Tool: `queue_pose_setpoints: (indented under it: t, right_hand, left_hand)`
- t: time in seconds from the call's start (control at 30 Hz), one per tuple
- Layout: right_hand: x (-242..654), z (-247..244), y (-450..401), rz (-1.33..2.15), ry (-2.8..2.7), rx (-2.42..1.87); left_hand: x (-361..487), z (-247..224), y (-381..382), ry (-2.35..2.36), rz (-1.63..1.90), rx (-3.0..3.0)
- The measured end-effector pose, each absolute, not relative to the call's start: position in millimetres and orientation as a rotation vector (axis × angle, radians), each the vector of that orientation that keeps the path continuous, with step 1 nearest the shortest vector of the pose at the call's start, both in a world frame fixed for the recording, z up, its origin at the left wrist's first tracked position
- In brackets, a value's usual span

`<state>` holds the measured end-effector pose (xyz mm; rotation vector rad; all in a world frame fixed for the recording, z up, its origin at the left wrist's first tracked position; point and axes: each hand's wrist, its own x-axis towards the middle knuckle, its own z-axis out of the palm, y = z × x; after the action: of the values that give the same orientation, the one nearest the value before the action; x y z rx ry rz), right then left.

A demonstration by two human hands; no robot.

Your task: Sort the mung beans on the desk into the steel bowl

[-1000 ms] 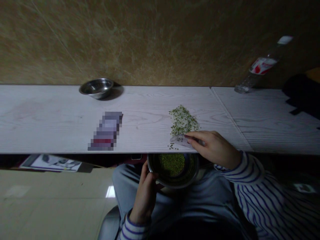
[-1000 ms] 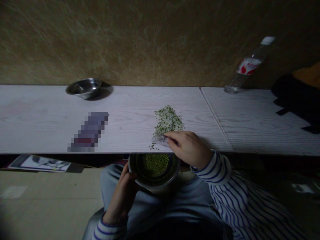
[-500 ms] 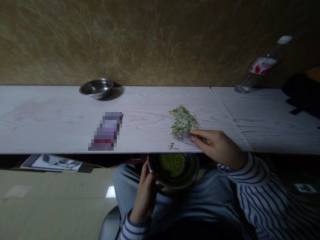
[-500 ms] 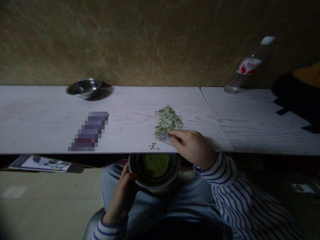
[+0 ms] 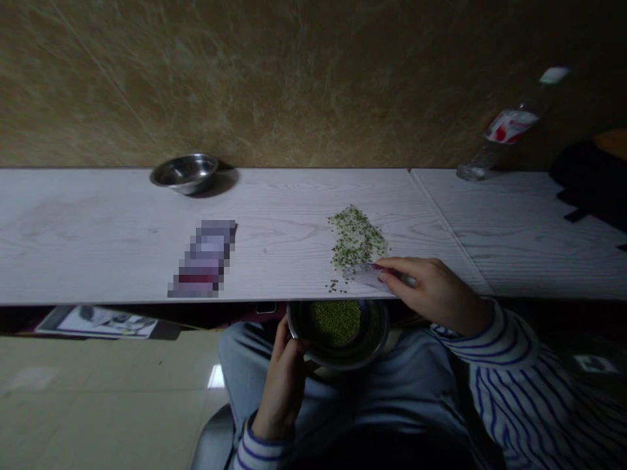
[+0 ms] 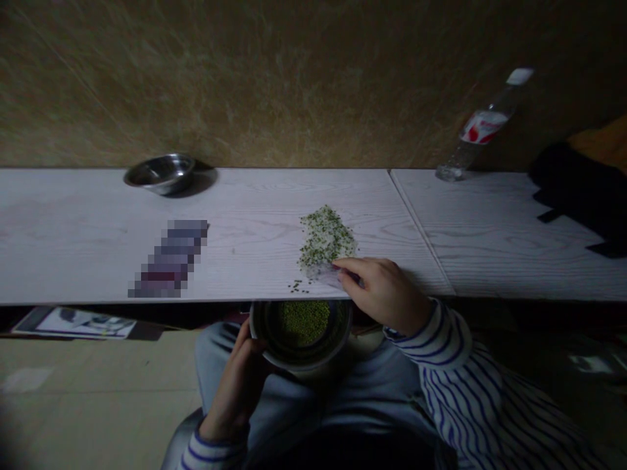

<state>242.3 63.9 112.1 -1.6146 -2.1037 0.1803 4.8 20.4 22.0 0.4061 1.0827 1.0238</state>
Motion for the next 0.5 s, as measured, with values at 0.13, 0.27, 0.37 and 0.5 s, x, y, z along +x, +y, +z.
queue_pose_setpoints:
  t: [0.13, 0.27, 0.37, 0.5]
  right_hand:
    - [249, 113, 60, 0.179, -2.049, -1.653]
    - [255, 111, 60, 0.207, -2.038, -1.684]
    - [257, 108, 58, 0.226, -2.048, -1.7]
    - [257, 106, 54, 0.23, -2.045, -1.706]
  left_hand:
    - [5, 22, 21, 1.077, 1.03, 0.414]
    - [7, 23, 21, 1.071, 1.025, 0.421]
    - [7, 24, 21, 1.081, 1.02, 0.426]
    - [6, 24, 20, 1.087, 1.024, 0.429]
